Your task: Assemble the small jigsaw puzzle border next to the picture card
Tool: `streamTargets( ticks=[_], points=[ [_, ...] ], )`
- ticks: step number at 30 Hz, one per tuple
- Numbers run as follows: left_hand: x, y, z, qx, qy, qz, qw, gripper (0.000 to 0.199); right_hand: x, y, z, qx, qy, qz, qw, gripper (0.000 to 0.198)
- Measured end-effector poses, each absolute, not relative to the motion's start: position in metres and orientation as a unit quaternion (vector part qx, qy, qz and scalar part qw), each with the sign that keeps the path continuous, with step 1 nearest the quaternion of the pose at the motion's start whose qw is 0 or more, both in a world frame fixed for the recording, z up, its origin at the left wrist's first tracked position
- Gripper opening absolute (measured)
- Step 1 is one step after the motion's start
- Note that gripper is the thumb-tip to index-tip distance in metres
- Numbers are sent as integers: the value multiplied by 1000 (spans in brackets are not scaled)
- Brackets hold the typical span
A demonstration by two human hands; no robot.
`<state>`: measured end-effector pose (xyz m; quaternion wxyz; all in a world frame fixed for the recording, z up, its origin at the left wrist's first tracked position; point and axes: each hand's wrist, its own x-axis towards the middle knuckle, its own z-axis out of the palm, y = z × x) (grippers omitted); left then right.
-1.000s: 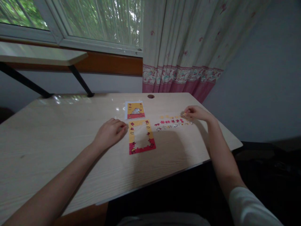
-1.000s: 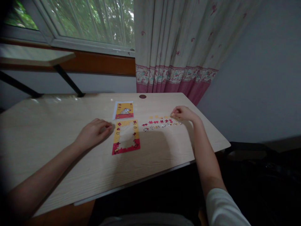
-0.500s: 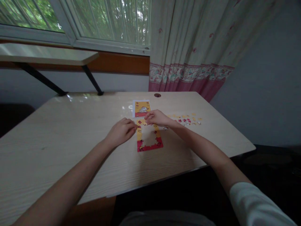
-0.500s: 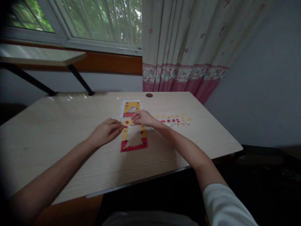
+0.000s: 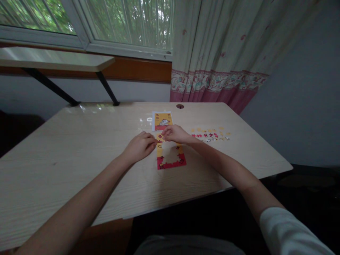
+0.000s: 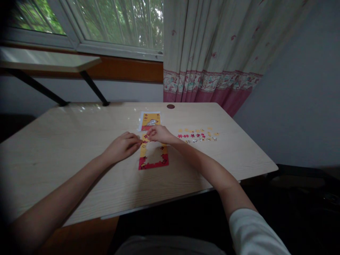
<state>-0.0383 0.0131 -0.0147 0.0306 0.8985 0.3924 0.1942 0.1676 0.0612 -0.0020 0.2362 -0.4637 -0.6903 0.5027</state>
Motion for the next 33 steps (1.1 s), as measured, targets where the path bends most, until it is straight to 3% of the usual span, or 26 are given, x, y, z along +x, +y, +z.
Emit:
streamTargets(
  ticks=[12, 21, 33],
  points=[
    [-38, 13, -15, 896, 396, 195, 37, 27, 165, 61, -1, -489, -762, 353, 238, 17],
    [-37, 13, -13, 898, 398, 187, 26, 27, 160, 63, 15, -522, -680, 487, 170, 21],
    [-36, 12, -13, 893, 399, 203, 42, 27, 160, 58, 21, -530, -710, 440, 147, 15]
  ],
)
